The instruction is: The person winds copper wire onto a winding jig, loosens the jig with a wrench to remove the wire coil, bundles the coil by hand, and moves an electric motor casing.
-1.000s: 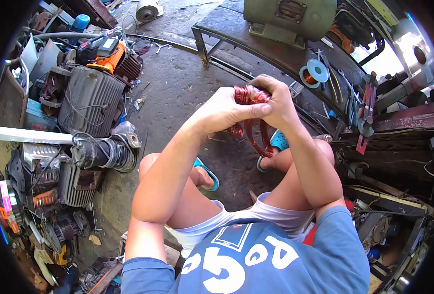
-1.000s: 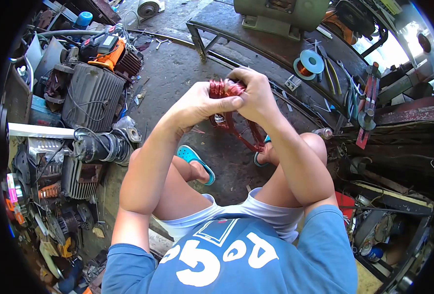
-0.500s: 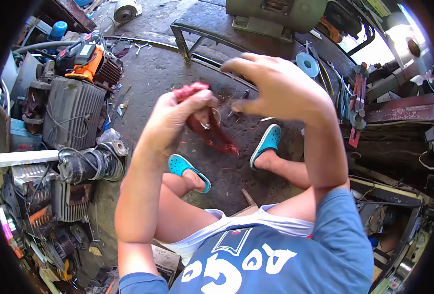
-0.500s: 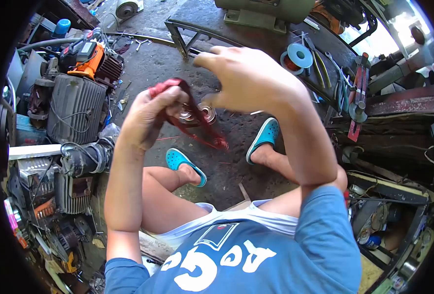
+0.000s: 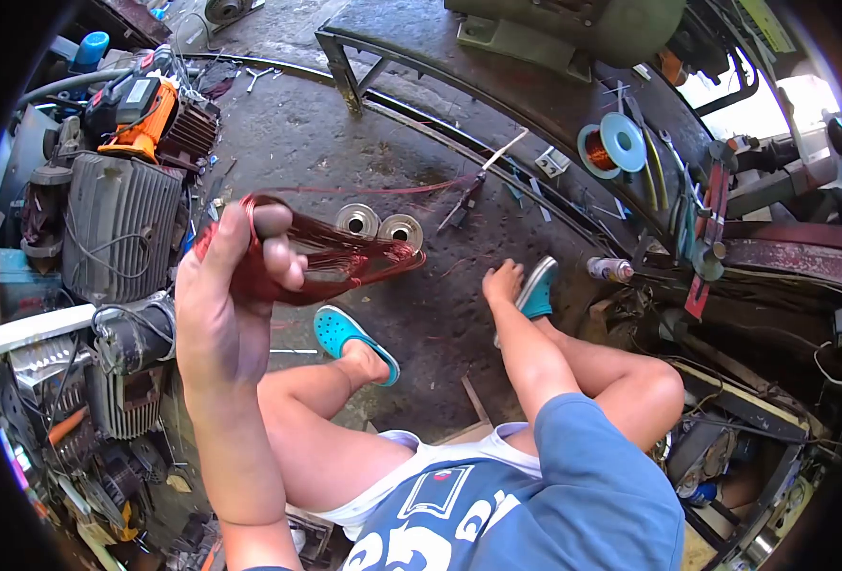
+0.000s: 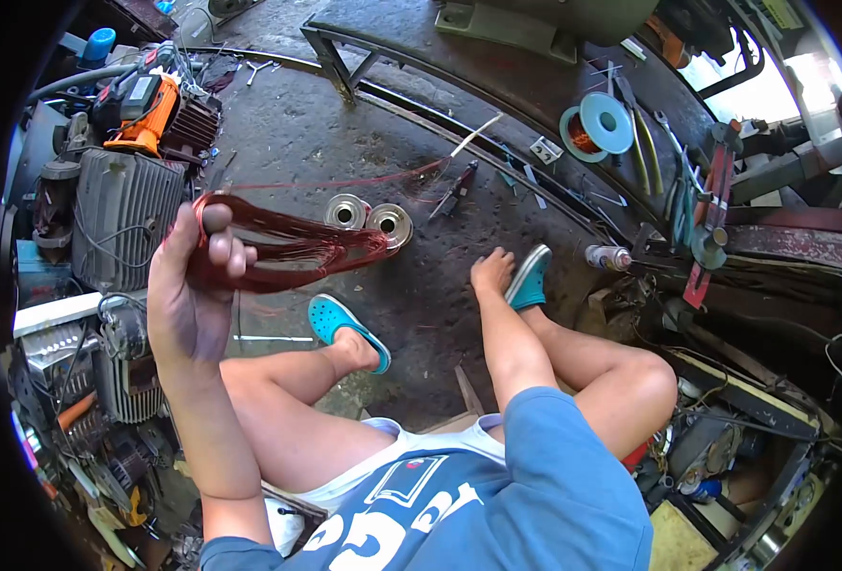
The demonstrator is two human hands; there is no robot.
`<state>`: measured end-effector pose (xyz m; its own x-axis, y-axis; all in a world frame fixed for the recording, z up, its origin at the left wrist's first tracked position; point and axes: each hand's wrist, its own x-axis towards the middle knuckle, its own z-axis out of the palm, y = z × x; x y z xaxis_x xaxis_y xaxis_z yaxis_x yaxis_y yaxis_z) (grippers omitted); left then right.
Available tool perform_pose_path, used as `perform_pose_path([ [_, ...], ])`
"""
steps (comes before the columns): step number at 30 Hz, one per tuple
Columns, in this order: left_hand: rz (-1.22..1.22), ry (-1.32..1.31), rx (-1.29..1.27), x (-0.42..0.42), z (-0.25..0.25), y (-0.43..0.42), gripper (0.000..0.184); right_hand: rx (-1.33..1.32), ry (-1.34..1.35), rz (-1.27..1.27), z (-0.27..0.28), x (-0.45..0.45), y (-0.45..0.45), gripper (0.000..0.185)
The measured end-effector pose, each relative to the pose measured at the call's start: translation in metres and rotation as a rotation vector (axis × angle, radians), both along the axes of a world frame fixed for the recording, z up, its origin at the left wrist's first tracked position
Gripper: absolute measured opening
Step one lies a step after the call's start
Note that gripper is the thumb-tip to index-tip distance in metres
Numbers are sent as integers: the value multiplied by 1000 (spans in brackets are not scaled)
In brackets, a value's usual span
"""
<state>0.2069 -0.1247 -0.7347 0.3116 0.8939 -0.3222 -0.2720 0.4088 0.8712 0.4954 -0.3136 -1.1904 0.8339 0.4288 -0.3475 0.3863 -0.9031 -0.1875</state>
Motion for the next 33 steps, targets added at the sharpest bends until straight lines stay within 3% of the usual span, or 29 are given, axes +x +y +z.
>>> perform_pose_path([
  [2, -4, 20, 21, 0, 1, -1, 40, 17, -89, 22, -3, 3, 10, 41],
  [5, 17, 26, 66, -2, -1, -1, 40, -160, -104, -48, -26, 16, 16, 32],
  [9, 49, 38, 88, -4, -4, 2, 38, -178, 112, -242, -42, 17, 12, 30],
  [10, 68, 50, 103, -4, -4, 2, 38, -221, 40, -213, -66, 16, 1, 28],
  [13, 25, 37, 138, -10, -1, 1, 37, -237, -1, -94, -72, 11, -15, 25],
  [20, 79, -4, 55, -4, -2, -4, 36, -175, -92, -95, -67, 3, -19, 21],
  [28, 77, 3, 46, 9, -1, -1, 31, -168, 50, -124, -46, 0, -19, 22],
  [30, 63, 6, 31, 12, -3, 2, 30, -35, 33, -235, -71, -1, -31, 23],
  [33, 30, -52, -15, 16, 2, 0, 32, -77, 99, -269, -53, -9, -42, 27],
])
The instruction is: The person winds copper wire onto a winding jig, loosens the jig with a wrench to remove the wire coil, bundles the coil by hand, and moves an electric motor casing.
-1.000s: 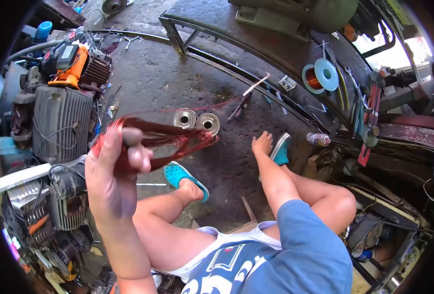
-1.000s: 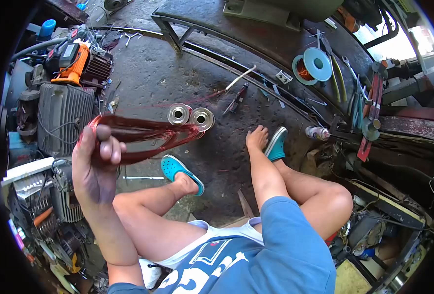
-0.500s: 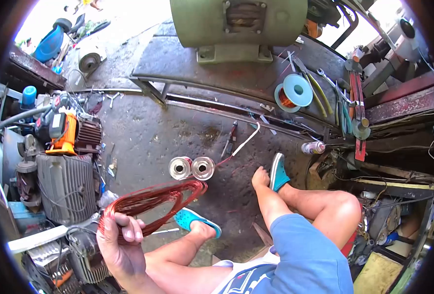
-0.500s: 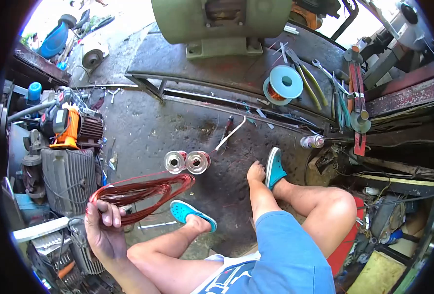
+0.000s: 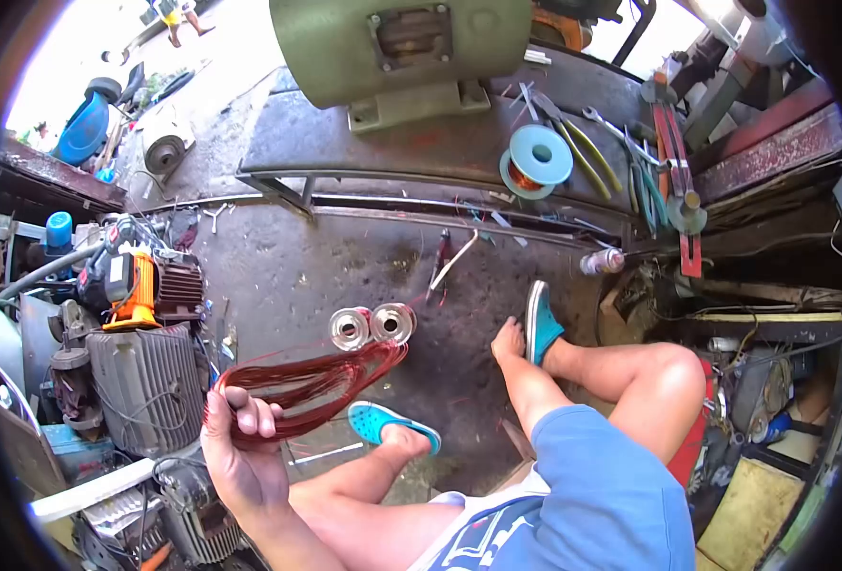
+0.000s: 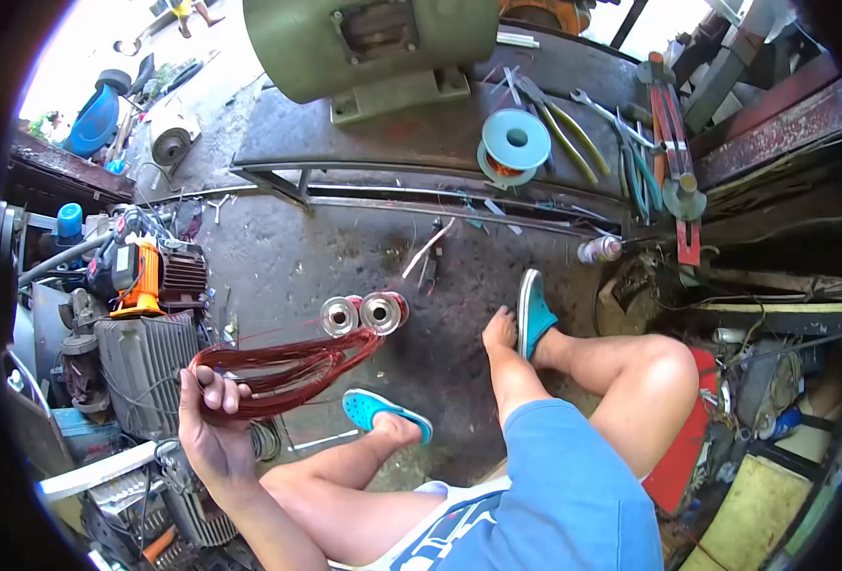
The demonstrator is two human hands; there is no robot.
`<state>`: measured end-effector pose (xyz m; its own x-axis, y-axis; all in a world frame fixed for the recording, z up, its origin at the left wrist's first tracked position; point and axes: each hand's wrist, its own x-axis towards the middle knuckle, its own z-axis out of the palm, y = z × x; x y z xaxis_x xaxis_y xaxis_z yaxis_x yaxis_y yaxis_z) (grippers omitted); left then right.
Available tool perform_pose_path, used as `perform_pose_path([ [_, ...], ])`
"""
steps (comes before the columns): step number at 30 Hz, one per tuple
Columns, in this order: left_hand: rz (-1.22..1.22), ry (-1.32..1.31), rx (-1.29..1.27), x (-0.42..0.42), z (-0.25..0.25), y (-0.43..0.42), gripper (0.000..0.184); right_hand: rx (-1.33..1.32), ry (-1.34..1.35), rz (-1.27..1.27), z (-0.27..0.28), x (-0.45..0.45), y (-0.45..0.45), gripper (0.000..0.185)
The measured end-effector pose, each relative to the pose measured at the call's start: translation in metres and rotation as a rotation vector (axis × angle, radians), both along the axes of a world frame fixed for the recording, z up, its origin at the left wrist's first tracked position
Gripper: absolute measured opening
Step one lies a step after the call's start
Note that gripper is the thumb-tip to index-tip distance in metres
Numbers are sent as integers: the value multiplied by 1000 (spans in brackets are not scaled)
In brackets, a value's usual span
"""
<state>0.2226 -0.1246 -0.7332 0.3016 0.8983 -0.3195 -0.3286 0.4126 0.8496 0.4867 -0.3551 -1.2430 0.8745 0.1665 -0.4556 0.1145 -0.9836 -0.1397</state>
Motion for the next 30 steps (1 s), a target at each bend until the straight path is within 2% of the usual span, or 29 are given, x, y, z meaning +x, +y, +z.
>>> perform_pose_path([
  [6, -12, -63, -28, 2, 0, -7, 34, 5, -4, 6, -17, -11, -2, 38],
  [9, -2, -43, -40, 3, -4, -7, 34, -27, 17, 10, 6, -12, 6, 38],
  [12, 0, -23, -54, 6, -6, -4, 34, -29, 14, 10, 1, -14, 6, 29],
  [15, -15, -8, -22, 8, -6, -2, 34, -33, -84, -15, 9, -19, 10, 27],
  [23, -38, 7, -16, 7, -4, 0, 32, 2, -58, 2, 3, -16, 8, 35],
  [25, -36, 25, -12, 8, -6, 1, 31, 113, -44, -88, 5, -19, 4, 41],
  [27, -44, 32, -5, 9, -4, 2, 31, 273, -169, -177, 6, -24, 2, 31],
  [30, -10, 22, -10, 7, -3, 3, 32, 486, -169, -333, 29, -21, 0, 19],
])
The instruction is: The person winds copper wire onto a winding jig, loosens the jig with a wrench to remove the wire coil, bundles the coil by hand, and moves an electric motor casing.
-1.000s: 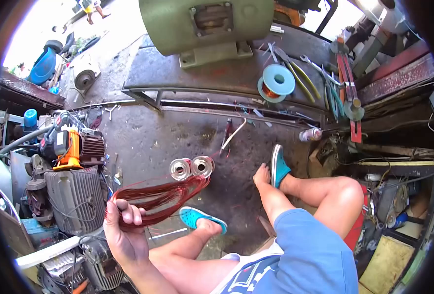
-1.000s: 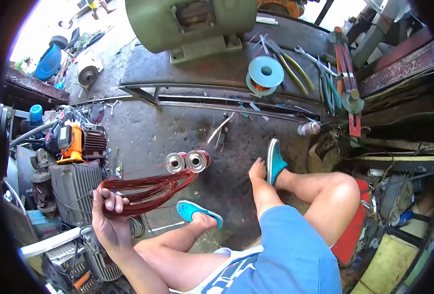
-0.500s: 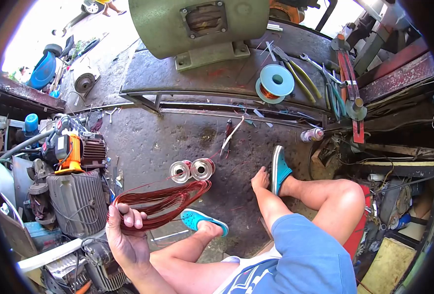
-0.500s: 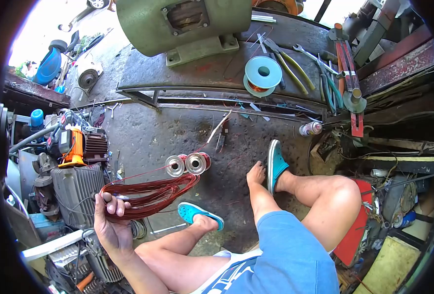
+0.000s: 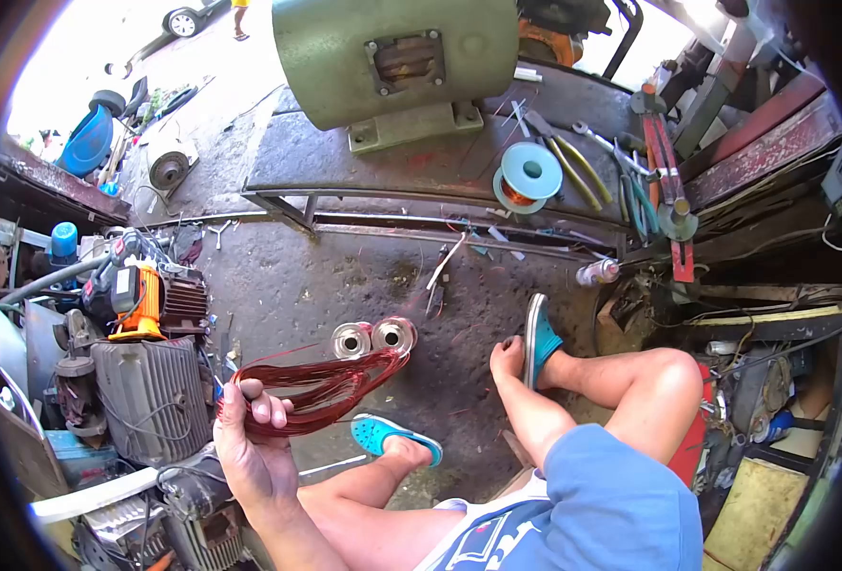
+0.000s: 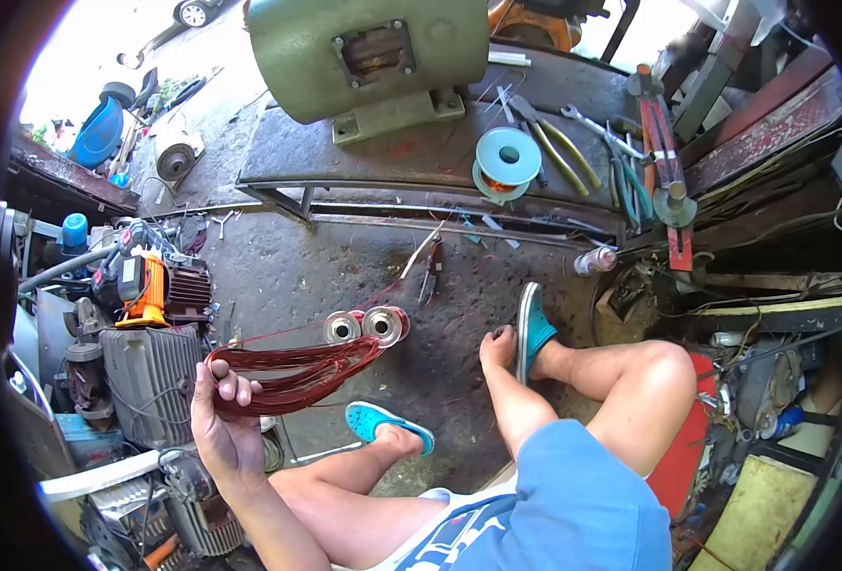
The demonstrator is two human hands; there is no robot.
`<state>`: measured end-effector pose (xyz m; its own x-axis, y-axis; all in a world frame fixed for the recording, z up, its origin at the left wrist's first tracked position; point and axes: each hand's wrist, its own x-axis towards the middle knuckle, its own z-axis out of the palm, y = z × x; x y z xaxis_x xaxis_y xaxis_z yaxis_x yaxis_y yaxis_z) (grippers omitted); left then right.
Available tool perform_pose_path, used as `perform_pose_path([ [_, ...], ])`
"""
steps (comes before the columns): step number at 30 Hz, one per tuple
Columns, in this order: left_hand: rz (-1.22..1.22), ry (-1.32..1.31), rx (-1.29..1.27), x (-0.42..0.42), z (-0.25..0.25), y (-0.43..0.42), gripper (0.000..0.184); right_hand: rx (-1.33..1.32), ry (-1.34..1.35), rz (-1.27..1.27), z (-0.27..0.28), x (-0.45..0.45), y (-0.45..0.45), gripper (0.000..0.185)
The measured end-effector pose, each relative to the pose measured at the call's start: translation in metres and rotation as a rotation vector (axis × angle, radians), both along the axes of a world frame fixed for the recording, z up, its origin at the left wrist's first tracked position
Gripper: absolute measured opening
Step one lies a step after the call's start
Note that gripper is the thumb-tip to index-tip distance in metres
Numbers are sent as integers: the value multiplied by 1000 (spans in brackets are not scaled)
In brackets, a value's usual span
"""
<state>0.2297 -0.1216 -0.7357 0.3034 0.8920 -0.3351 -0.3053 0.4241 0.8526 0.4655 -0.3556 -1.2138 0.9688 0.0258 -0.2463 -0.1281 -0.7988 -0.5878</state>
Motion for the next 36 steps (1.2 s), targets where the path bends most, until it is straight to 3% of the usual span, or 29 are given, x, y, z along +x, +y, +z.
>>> perform_pose_path([
  [1, 20, -15, 0, 2, 1, 0, 33, 152, -110, -27, -19, 3, -9, 10],
  [7, 39, -47, 18, 1, 1, 3, 33, 529, -358, 53, 169, 56, -14, 17],
  [9, 45, -48, 10, 2, 5, 1, 33, 583, -385, -36, 221, 96, -18, 22],
  [13, 29, -60, 21, 0, 3, 3, 33, 565, -736, 110, 316, 199, -31, 28],
  [15, 42, -47, 17, 1, 3, 3, 33, 759, -386, -123, 377, 230, -16, 27],
  [17, 29, -46, 25, 2, 1, 2, 33, 813, -45, -55, 373, 314, -18, 25],
  [20, 15, -52, 26, 4, 2, 1, 33, 963, 258, -162, 380, 366, 16, 24],
  [21, 16, -58, 30, 5, 2, 0, 32, 937, 350, -53, 358, 404, 9, 23],
  [23, 15, -64, 37, 6, -2, 2, 32, 565, 47, -172, 331, 425, 22, 30],
  [24, 23, -73, 30, 7, -3, 2, 32, -155, -447, -127, 326, 415, 28, 40],
  [25, 20, -75, 30, 7, -2, 2, 31, -201, -677, -127, 348, 363, 45, 46],
  [27, 15, -79, 25, 8, -2, 2, 31, 36, -927, 328, 325, 356, 68, 51],
  [29, 18, -54, 31, 9, 0, 3, 30, 199, -947, 760, 367, 276, 100, 55],
  [31, -7, -41, 24, 12, 1, 1, 31, 7, -903, 1043, 372, 241, 118, 67],
  [33, -18, -28, 16, 15, -1, 1, 31, -125, -884, 1104, 358, 232, 133, 72],
  [36, -25, -25, 8, 18, 0, 1, 31, -196, -803, 988, 350, 237, 142, 74],
])
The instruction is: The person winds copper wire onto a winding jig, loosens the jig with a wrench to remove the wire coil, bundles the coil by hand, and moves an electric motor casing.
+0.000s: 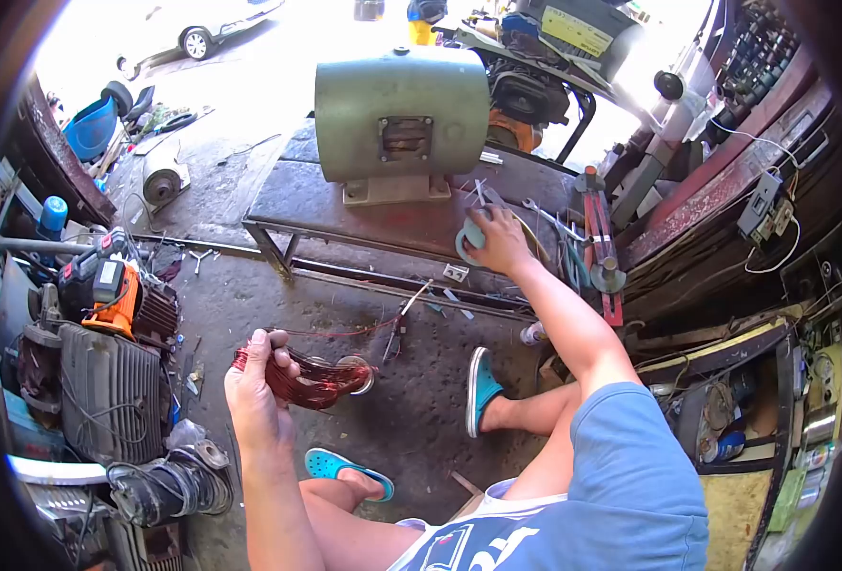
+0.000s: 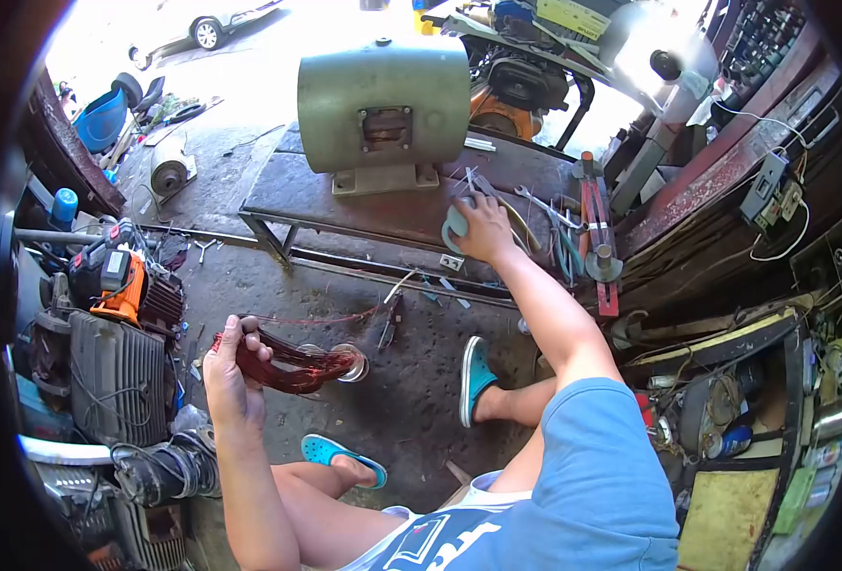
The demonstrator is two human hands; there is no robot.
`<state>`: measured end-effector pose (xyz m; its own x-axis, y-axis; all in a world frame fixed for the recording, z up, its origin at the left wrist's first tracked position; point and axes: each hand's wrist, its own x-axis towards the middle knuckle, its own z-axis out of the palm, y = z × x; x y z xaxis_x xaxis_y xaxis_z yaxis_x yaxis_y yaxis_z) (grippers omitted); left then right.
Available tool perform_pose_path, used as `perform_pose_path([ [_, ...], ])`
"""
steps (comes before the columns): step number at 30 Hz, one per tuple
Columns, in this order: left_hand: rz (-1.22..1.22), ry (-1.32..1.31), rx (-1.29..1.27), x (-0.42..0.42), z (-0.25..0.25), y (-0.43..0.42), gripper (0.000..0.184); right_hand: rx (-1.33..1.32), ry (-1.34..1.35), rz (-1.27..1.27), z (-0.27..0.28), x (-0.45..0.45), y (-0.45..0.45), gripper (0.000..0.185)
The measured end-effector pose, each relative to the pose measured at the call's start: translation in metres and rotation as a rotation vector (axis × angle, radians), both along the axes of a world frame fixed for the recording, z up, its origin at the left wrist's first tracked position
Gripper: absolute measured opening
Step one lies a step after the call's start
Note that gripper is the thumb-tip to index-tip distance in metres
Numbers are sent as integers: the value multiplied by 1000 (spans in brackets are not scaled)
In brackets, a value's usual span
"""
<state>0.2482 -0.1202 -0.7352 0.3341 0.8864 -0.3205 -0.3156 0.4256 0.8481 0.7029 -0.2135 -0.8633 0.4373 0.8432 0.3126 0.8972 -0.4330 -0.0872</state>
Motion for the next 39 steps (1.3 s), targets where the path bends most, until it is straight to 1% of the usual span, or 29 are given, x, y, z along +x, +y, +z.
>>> perform_pose_path([
  [2, 2, -11, -8, 0, 0, -2, 31, -40, 41, -104, 1, 9, -3, 73],
  [3, -1, -19, -11, 1, 1, -3, 31, -34, -5, -177, -3, 18, -8, 71],
  [5, -2, -25, -15, 0, 2, -3, 31, -12, -68, -226, -4, 35, -21, 73],
  [8, -6, -20, -21, 2, 1, -4, 31, -59, -113, -290, 3, 44, -30, 75],
  [11, -3, -22, -14, 5, 2, -3, 31, 18, -302, -43, 17, 24, -14, 73],
  [12, -1, -18, -13, 6, 2, -3, 31, 149, -179, 121, 14, 13, -1, 66],
  [14, -2, -14, -7, 9, 3, -2, 31, -107, -122, 294, 3, 1, 23, 56],
  [15, -5, -14, 0, 11, 1, -2, 31, -182, -186, 323, -3, -7, 32, 47],
  [17, -5, 0, 13, 11, 0, 0, 31, -234, -66, 231, -25, -6, 48, 38],
  [18, 1, 9, 17, 13, 1, -1, 31, -212, -60, 235, -33, -1, 54, 36],
  [21, -4, -5, 14, 11, 0, -2, 32, -185, -74, 271, -36, 16, 54, 27],
  [23, -3, -18, 6, 10, -2, -1, 31, -187, -105, 319, -22, 22, 45, 23],
  [26, -2, -22, -8, 7, -1, -2, 31, -198, -153, 275, 17, 40, 25, 17],
  [27, -9, -17, -7, 6, 1, -2, 31, -127, -143, 274, 30, 50, 15, 24],
  [28, -15, -14, -5, 4, 4, -2, 32, -163, -251, 205, 33, 67, 7, 25],
  [29, -21, -10, -2, 3, 5, -3, 33, -139, -248, 163, 48, 76, -8, 24],
  [31, -17, -7, 3, 1, 4, -2, 33, -148, -115, 54, 73, 89, -34, 23],
  [32, -15, -10, 7, -1, 4, -2, 33, -57, -146, 148, 64, 113, -51, 17],
  [33, -11, -12, 13, -3, 3, -2, 33, -76, -118, 131, 66, 124, -66, 20],
  [35, -5, -12, 17, -6, 5, -1, 33, -172, -80, -7, 68, 133, -92, 21],
  [37, -1, -13, 22, -8, 6, -2, 33, -271, -40, -57, 64, 146, -115, 36],
  [39, 5, -14, 27, -8, 8, -4, 33, -449, -224, -145, 70, 125, -124, 50],
])
